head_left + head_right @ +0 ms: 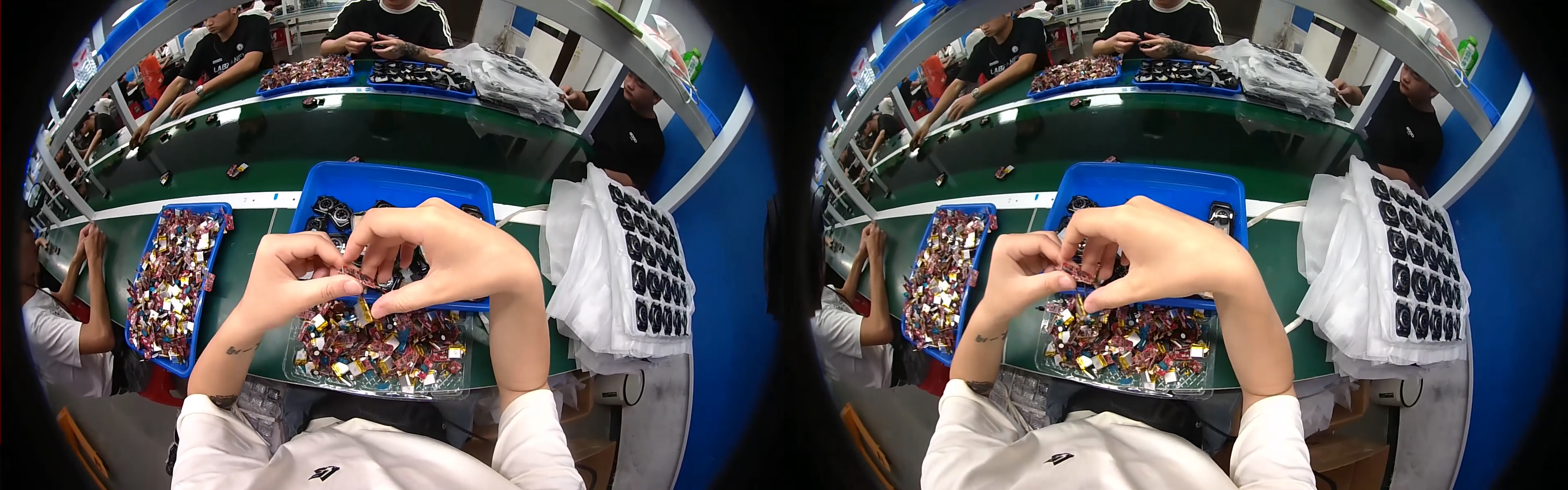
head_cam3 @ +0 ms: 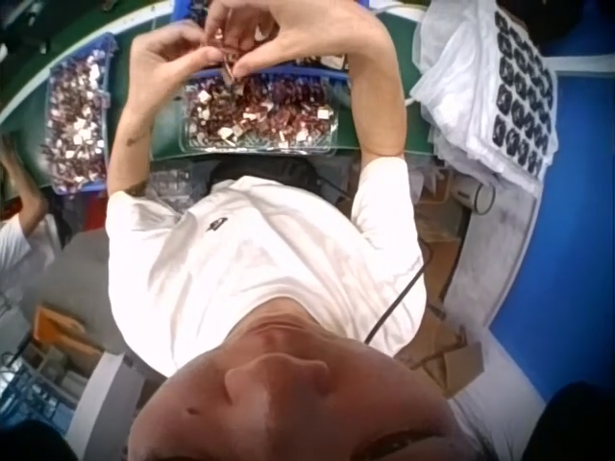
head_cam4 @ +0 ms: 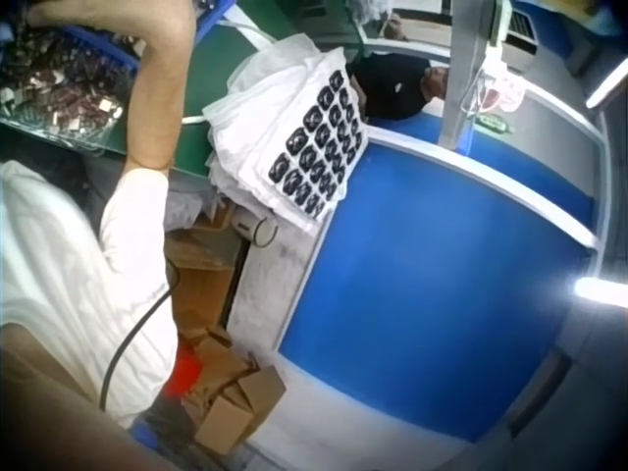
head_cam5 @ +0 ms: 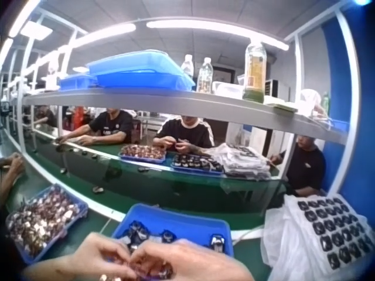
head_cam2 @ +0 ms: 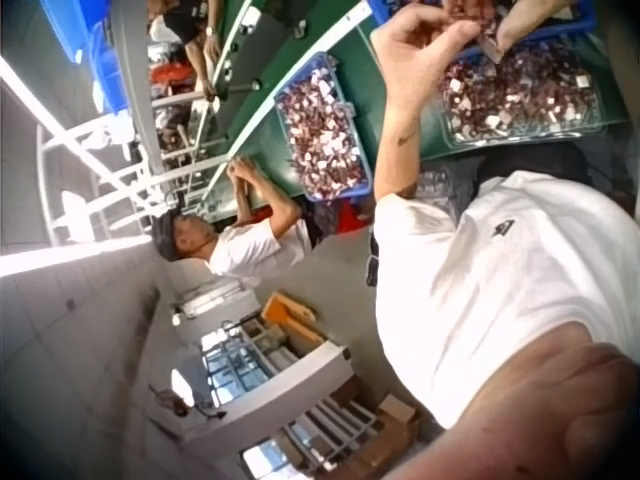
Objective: The person is manually assembling or sorting small electronic components, specifically attaching cables or sensors to plastic housings, on a production line.
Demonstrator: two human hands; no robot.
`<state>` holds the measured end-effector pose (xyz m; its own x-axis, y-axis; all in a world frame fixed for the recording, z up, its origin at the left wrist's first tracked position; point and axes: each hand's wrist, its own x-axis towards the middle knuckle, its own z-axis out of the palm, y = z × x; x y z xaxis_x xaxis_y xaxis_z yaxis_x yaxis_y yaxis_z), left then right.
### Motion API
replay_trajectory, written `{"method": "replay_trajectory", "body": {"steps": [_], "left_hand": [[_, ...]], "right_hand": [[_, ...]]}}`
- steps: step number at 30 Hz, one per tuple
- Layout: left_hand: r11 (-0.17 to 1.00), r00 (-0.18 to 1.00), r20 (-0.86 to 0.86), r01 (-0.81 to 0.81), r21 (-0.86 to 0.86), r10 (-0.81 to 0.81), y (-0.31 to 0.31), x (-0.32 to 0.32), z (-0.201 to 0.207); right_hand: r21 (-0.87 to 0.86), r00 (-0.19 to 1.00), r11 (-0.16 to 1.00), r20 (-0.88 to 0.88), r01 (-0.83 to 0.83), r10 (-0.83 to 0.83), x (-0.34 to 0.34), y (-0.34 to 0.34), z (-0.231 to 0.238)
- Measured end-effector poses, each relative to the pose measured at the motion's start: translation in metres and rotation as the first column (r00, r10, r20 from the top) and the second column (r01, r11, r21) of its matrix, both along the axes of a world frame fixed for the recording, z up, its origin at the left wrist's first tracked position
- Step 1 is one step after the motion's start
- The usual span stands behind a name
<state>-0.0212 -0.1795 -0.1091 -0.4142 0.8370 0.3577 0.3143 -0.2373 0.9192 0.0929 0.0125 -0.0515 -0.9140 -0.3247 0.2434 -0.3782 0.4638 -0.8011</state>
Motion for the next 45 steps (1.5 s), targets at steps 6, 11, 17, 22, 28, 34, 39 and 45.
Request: {"method": "replay_trajectory", "body": {"steps": [6, 11, 17, 22, 28, 34, 39, 45], "left_hand": [[0.996, 0.940, 0.327, 0.087, 0.029, -0.092, 0.000, -0.010, 0.005], [0.995, 0.972, 0.218, 0.085, 0.042, -0.092, 0.009, -0.012, -0.011], [0.972, 0.933, 0.294, 0.166, 0.164, -0.209, 0.007, -0.021, -0.064], [0.970, 0.922, 0.303, 0.238, 0.055, -0.243, 0.004, -0.014, -0.056], [0.970, 0.901, 0.362, 0.202, 0.137, -0.239, 0.010, -0.030, -0.057], [0.956, 0.924, 0.349, 0.054, 0.287, -0.157, 0.009, -0.033, -0.015], [0.924, 0.930, 0.292, 0.108, 0.368, -0.225, 0.030, -0.019, 0.028], [0.885, 0.908, 0.323, 0.099, 0.455, -0.268, 0.051, -0.009, 0.039]], "right_hand": [[0.003, 0.997, 0.997, -0.013, 0.075, -0.075, -0.004, 0.004, 0.005], [-0.408, 0.946, 0.890, -0.150, 0.205, -0.287, 0.002, 0.013, 0.002], [-0.591, 0.391, 0.671, -0.545, 0.448, -0.742, 0.022, 0.024, 0.040], [-0.541, 0.018, 0.552, -0.703, 0.635, -0.711, -0.015, 0.063, 0.137], [-0.118, 0.055, 0.305, -0.862, 0.945, -0.503, -0.083, 0.103, 0.185], [-0.281, 0.546, 0.811, -0.622, 0.513, -0.561, -0.041, 0.021, 0.088], [-0.086, 0.808, 0.865, -0.323, 0.494, -0.493, 0.000, -0.021, 0.027], [-0.284, 0.874, 0.881, -0.202, 0.380, -0.442, 0.006, -0.001, 0.016]]}}
